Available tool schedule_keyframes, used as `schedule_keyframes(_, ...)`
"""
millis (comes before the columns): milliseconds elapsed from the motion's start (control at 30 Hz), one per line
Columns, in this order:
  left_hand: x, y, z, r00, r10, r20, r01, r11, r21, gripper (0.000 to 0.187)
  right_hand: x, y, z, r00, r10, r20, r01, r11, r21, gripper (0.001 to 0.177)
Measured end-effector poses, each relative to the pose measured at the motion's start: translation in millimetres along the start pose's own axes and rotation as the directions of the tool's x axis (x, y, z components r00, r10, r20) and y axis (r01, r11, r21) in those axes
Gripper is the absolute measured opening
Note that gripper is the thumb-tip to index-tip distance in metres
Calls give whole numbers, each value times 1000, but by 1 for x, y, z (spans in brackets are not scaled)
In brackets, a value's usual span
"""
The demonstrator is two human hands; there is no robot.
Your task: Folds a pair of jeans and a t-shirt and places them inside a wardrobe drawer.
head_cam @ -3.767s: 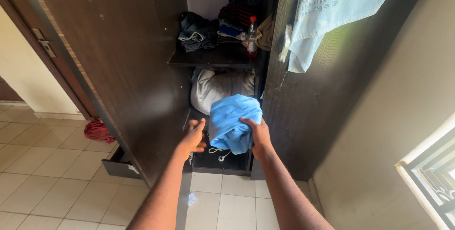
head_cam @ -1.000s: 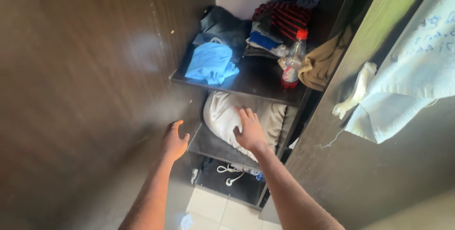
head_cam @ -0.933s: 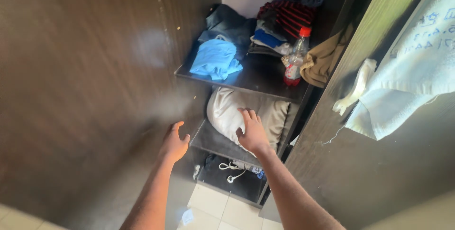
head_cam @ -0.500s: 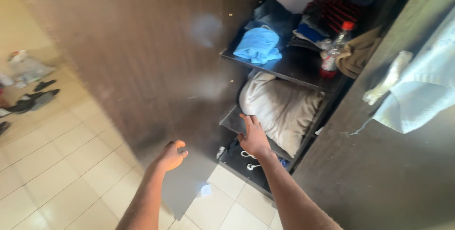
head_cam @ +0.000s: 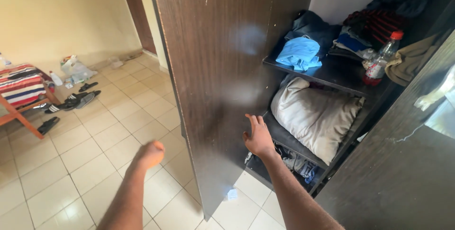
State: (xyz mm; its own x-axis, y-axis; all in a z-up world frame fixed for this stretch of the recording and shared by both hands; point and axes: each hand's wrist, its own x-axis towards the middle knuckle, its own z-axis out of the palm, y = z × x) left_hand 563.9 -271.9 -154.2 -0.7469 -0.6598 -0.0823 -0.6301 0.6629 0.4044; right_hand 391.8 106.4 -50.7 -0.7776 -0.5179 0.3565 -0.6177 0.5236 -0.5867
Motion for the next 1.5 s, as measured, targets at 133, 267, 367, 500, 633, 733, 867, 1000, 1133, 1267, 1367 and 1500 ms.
schedule_keyframes(133, -18, 59, -87, 1000, 19, 3, -11, 684, -729, 45, -13, -25, 8, 999, 37, -21, -37, 999, -17, 69)
schedule_keyframes(267, -40, 124, -150, 966, 217, -144, -213, 340, -916, 75, -35, -34, 11, 992, 118, -49, -118, 993, 10, 67)
schedule_keyframes(367, -33, 154, -151, 934, 320, -160, -246, 251, -936, 76, -59, -41, -4, 977, 204, -56, -204, 979, 7, 67)
schedule_keyframes(500, 15, 172, -122, 939, 312, -144, -217, 214, -952, 73, -77, -19, -24, 967, 180, -178, -184, 983, -9, 62)
schedule_keyframes(633, 9, 178, -138, 931, 308, -197, -240, 109, -965, 74, -97, -11, -54, 946, 190, -261, -221, 971, -94, 65)
schedule_keyframes(733, 2, 187, -158, 942, 329, -64, -109, 119, -987, 75, -106, -3, -73, 913, 323, -248, -336, 942, -13, 66)
schedule_keyframes(867, -20, 205, -170, 910, 410, -69, -220, 333, -917, 65, -111, 20, -97, 876, 301, -377, -307, 951, 45, 65)
schedule_keyframes(1000, -32, 233, -163, 864, 474, -168, -342, 310, -887, 46, -117, 44, -118, 797, 383, -467, -358, 922, 145, 61)
schedule_keyframes(1133, -36, 269, -139, 783, 569, -253, -496, 324, -806, 29, -125, 29, -140, 675, 609, -416, -468, 789, 397, 59)
schedule_keyframes(1267, -58, 321, -113, 701, 678, -219, -503, 253, -827, 25, -137, 61, -150, 677, 550, -488, -467, 834, 293, 56)
schedule_keyframes(1367, -78, 367, -95, 633, 749, -198, -510, 210, -835, 24, -144, 62, -171, 641, 607, -470, -509, 794, 331, 55)
schedule_keyframes(1500, -104, 435, -70, 602, 786, -144, -525, 253, -813, 27, -151, 78, -200, 570, 691, -445, -566, 723, 396, 55)
